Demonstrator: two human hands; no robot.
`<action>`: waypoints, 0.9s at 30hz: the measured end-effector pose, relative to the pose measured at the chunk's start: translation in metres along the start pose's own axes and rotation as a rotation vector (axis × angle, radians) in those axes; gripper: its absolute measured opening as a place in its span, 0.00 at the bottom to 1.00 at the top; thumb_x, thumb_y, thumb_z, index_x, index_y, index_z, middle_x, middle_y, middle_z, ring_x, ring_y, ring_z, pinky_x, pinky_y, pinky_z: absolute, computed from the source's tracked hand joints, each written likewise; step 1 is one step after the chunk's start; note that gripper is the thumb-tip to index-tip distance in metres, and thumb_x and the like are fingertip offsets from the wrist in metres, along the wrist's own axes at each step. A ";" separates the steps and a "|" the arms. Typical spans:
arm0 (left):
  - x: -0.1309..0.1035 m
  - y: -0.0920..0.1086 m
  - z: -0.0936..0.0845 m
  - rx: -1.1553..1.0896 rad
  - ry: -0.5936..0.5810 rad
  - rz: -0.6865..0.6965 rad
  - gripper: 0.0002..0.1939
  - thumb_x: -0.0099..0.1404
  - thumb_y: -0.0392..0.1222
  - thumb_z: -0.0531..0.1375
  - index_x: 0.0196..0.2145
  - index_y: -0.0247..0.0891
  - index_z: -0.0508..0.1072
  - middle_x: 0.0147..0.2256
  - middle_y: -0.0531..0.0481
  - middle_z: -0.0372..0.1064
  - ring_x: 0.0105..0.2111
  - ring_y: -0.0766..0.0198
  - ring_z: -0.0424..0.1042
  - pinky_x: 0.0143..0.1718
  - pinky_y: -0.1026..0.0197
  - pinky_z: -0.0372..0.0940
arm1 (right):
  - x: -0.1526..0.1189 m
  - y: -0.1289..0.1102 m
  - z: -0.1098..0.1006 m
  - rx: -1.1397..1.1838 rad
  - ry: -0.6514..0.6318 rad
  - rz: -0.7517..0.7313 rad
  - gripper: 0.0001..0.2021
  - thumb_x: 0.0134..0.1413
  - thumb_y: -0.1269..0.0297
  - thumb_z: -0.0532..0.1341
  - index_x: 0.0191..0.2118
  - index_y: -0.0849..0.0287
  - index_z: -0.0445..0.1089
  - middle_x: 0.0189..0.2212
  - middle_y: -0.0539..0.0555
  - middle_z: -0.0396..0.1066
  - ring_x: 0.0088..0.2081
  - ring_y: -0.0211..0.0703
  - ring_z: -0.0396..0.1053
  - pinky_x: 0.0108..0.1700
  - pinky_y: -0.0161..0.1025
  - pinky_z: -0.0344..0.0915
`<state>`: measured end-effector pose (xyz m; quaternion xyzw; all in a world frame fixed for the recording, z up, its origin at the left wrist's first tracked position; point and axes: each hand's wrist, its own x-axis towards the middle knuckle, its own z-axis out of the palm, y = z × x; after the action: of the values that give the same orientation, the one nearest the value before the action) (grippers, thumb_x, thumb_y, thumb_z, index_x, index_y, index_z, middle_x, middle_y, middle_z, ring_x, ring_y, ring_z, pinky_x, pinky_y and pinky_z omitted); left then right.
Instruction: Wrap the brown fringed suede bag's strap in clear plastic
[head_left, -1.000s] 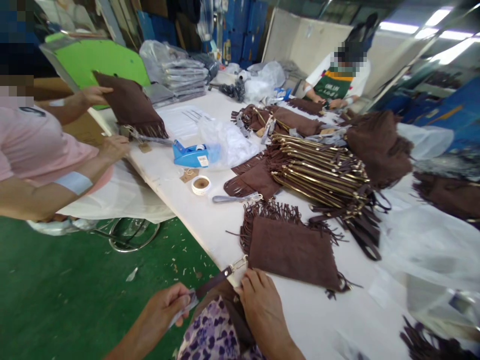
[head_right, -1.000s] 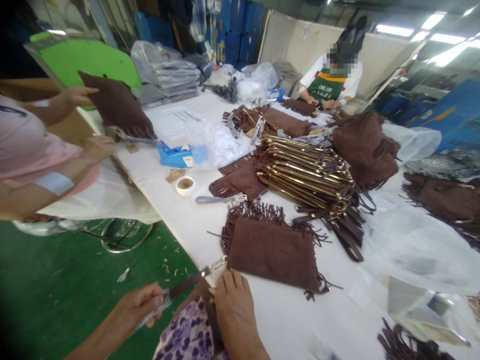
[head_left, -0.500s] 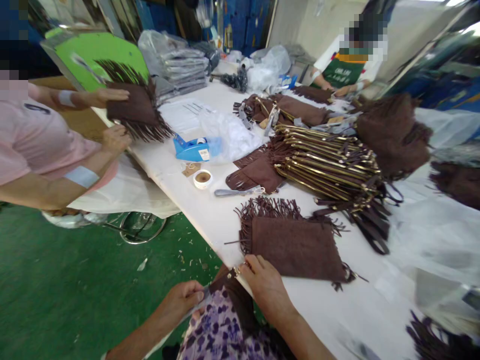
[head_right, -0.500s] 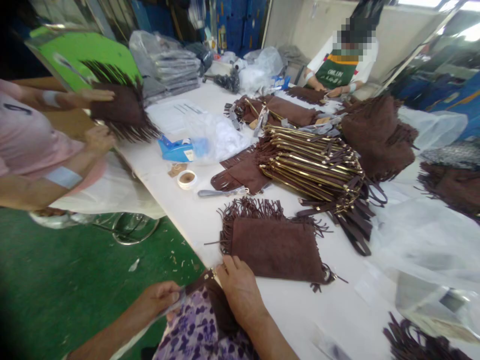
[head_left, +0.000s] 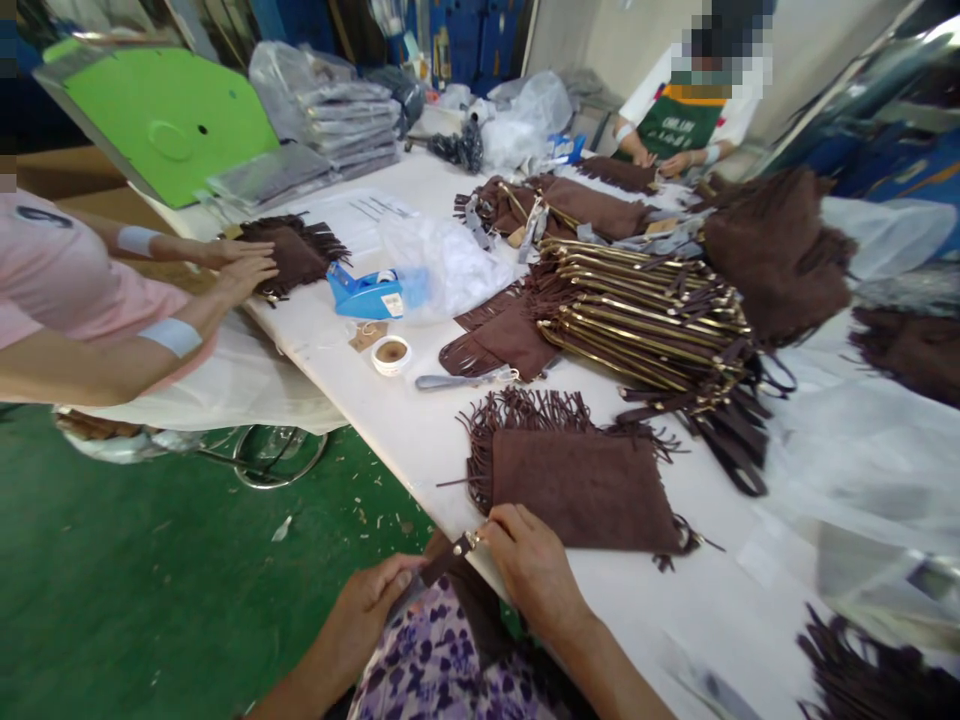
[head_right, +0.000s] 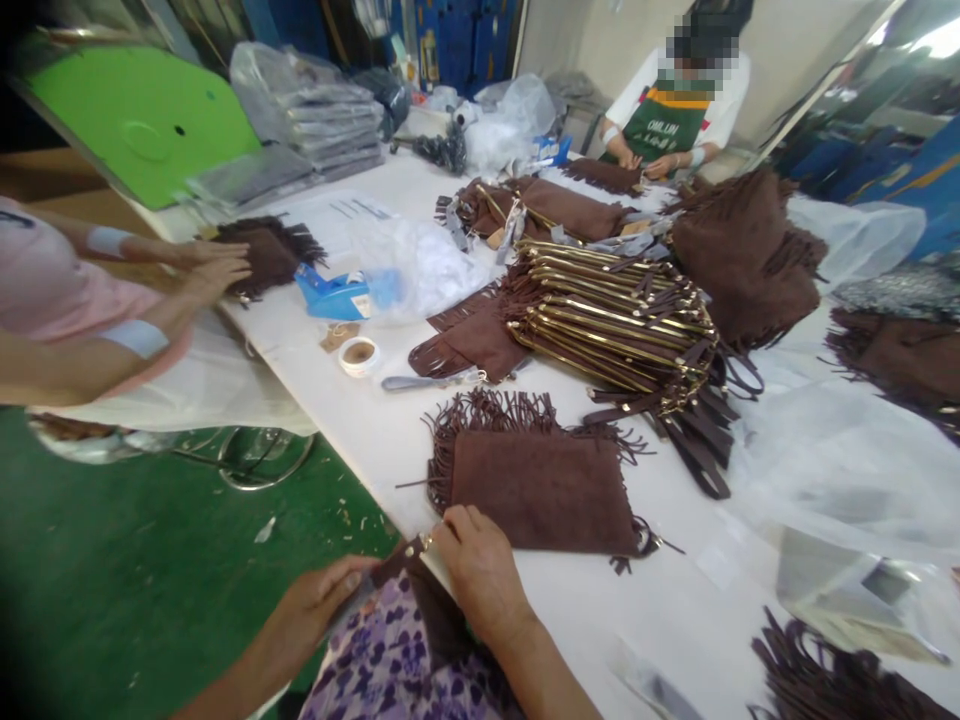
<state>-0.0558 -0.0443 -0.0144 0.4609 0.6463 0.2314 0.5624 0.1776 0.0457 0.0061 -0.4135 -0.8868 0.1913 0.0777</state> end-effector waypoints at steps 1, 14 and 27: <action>-0.003 -0.004 0.001 0.116 0.049 0.076 0.17 0.69 0.48 0.47 0.49 0.44 0.71 0.42 0.51 0.76 0.43 0.58 0.74 0.46 0.62 0.65 | 0.000 -0.001 0.001 0.002 0.006 0.008 0.04 0.64 0.68 0.54 0.38 0.58 0.66 0.39 0.53 0.65 0.41 0.45 0.61 0.45 0.42 0.61; 0.011 0.012 0.027 0.330 0.135 0.271 0.21 0.71 0.46 0.44 0.57 0.45 0.63 0.54 0.53 0.68 0.54 0.64 0.67 0.58 0.62 0.60 | -0.002 0.002 -0.002 0.018 -0.022 -0.089 0.03 0.62 0.69 0.57 0.37 0.58 0.67 0.36 0.53 0.65 0.39 0.45 0.61 0.42 0.41 0.60; 0.030 0.053 0.039 -0.372 -0.041 -0.114 0.20 0.62 0.51 0.57 0.45 0.35 0.74 0.38 0.44 0.77 0.38 0.52 0.75 0.42 0.55 0.67 | -0.006 0.004 -0.004 0.076 0.055 -0.091 0.02 0.59 0.68 0.60 0.34 0.59 0.68 0.35 0.51 0.65 0.38 0.41 0.61 0.38 0.37 0.59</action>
<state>0.0005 -0.0026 0.0034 0.3164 0.6059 0.3051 0.6631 0.1852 0.0447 0.0085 -0.3747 -0.8942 0.2097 0.1263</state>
